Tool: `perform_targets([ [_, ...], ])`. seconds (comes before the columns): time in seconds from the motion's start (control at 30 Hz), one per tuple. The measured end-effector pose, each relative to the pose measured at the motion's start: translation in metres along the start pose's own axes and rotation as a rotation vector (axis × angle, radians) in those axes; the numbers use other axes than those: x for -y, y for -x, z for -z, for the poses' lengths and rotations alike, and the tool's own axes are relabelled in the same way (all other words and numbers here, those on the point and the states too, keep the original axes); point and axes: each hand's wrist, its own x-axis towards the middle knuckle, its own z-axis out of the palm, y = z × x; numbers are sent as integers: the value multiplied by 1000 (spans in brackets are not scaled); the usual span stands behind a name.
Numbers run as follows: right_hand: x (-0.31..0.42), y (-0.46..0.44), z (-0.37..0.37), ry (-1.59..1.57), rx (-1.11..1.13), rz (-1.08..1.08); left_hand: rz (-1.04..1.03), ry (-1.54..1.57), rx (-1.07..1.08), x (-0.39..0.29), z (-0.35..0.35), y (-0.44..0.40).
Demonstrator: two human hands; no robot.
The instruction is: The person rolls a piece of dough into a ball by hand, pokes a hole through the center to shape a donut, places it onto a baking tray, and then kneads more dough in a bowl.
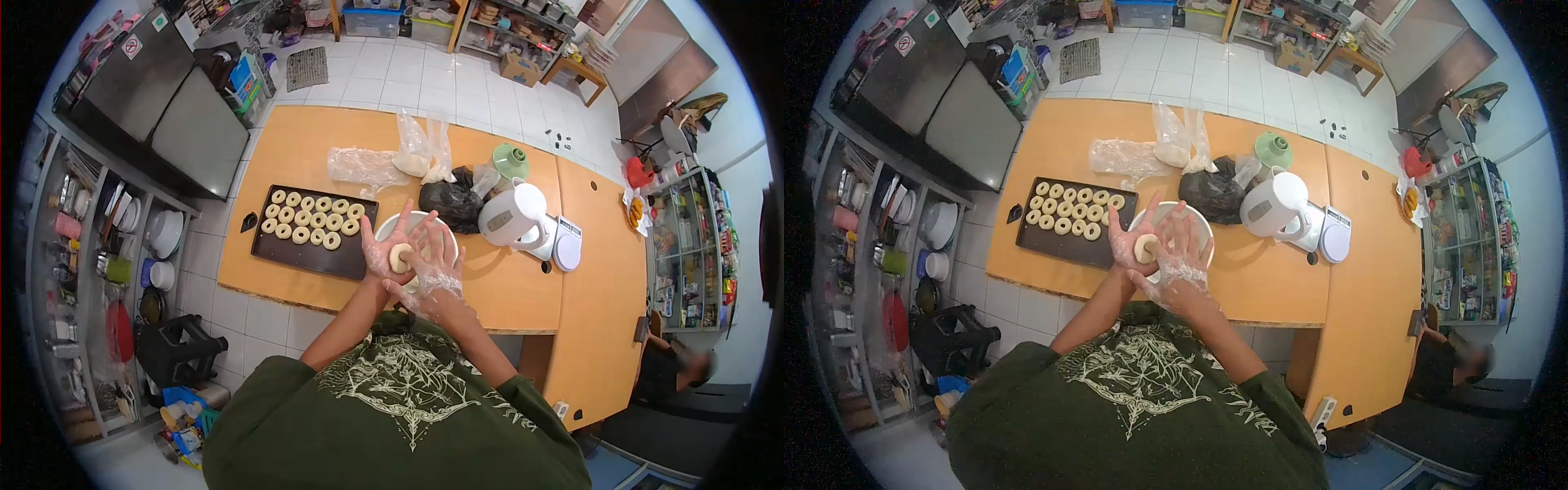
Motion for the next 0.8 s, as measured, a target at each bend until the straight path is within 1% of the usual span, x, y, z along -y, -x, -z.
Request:
perform_targets([
  [0.07,2,0,-1,17,-17,6,16,36,-30,3,0,3],
  [0.13,2,3,-6,34,-36,7,13,1,-50,2,3,4],
  [0.17,1,4,-11,62,-108,22,10,-32,-69,2,2,5],
  [0.23,1,6,-18,87,-182,38,7,-38,-70,0,0,3],
  [0.33,3,4,-15,69,-169,21,14,-44,-56,-1,0,-1],
  [0.5,-1,1,-9,-29,-64,0,24,-77,8,-5,5,-5],
  [0.53,-3,0,-10,-32,-52,-3,21,-31,9,-4,5,-6],
  [0.67,3,-1,-6,-28,-112,15,32,65,36,-1,-2,-5],
  [0.73,4,1,-8,-7,-132,10,33,66,18,-1,-7,-3],
  [0.8,1,2,-17,-9,-223,31,32,68,2,-3,-9,-4],
])
